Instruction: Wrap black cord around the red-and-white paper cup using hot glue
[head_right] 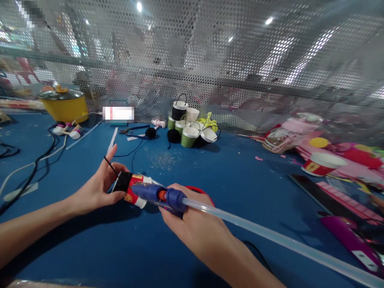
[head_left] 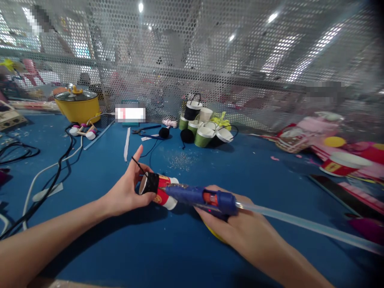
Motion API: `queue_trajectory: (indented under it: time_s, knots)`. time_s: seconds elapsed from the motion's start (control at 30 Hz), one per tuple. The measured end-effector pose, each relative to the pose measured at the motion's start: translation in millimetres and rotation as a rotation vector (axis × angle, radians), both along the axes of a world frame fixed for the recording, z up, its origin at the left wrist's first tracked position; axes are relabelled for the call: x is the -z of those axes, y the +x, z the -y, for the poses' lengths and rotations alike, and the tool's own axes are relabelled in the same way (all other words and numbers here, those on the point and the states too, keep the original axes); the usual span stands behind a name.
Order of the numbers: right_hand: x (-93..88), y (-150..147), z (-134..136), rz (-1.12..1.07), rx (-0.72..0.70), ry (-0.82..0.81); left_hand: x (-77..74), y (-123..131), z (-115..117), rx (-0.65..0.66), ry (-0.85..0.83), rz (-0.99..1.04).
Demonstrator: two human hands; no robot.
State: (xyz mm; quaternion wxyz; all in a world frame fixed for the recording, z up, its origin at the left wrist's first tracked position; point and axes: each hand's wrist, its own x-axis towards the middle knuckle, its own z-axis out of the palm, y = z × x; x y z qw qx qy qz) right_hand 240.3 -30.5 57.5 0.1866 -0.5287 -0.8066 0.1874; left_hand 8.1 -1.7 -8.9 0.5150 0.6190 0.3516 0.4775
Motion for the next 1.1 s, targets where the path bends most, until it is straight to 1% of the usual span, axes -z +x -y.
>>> queue_trajectory:
  time_s: [0.17,0.3,0.43,0.57,0.73,0.87,1.0,1.1]
  knots:
    - [2.4,0.9,1.5,0.006,0.03,-0.06,0.8,0.2,-0.4,-0.006,0.019,-0.008]
    - [0.9,1.1,2.7,0.033,0.049,-0.081,0.1,0.2,0.1,0.0,0.012,-0.019]
    - [-1.1,1.2,4.9,0.02,0.017,-0.068,-1.2,0.5,0.7,-0.017,0.016,-0.035]
    - [-1.4,1.2,4.2,0.004,0.036,-0.044,-0.9,0.6,1.7,-0.01,0.037,-0.036]
    - [-1.6,3.7,2.5,-0.012,0.047,-0.049,-1.0,1.5,3.3,0.027,0.099,-0.043]
    - [-1.3,6.3,1.9,-0.012,0.011,-0.035,-2.4,2.4,3.5,0.04,0.158,-0.06]
    - [-1.7,5.7,2.8,0.0,0.034,-0.061,-1.2,1.5,2.5,0.044,0.163,-0.081]
    - [-2.4,4.8,5.2,-0.007,0.02,-0.078,0.1,0.4,2.3,0.038,0.167,-0.09]
